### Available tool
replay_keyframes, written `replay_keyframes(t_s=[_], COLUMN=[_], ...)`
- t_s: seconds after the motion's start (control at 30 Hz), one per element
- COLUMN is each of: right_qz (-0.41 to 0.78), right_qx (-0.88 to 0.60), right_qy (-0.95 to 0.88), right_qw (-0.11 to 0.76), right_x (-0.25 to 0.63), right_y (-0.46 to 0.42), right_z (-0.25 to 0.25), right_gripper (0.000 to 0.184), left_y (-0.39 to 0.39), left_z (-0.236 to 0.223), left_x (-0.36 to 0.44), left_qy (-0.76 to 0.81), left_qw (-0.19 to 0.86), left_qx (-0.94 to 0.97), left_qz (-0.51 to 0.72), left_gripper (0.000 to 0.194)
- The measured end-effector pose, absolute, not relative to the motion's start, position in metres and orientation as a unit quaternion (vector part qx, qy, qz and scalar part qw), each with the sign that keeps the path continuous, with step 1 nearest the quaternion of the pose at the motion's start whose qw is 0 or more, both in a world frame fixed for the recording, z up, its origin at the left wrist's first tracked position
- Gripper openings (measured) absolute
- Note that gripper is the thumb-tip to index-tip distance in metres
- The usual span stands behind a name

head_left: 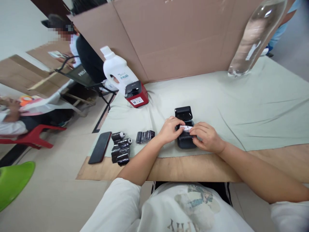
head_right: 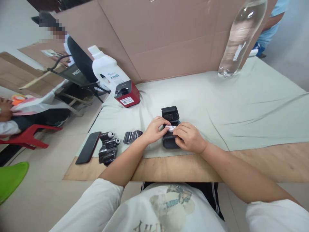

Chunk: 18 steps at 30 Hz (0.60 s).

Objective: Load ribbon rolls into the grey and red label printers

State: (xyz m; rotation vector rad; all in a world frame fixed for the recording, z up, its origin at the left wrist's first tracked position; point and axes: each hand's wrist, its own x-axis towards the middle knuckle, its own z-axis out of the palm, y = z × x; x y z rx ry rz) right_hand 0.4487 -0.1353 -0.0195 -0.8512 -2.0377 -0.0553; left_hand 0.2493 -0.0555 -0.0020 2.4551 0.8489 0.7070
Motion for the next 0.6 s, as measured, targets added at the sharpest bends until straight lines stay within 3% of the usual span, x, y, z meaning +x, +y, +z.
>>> replay_keyframes(t_s=[0.2, 0.6], right_qz=[-0.031, -0.03], right_qx=[-0.344, -0.385], right_qy=[-0.823, -0.807], right_qw=[0.45, 0.447], right_x=[0.4486, 0.4495], right_y=[-0.135, -0.1355], right_z=[-0.0195, -0.024], right_gripper=[0.02, 0.02], left_y=[-0.0582, -0.0574], left_z=[-0.002, -0.0103], left_x=[0.2498, 0.2512], left_qy=[0.315, 0.3], left_qw=[0.231, 0.209], left_qx=[0.877, 0.876], left_qz=[0.278, 0.314], left_gripper=[0.005, 0.007])
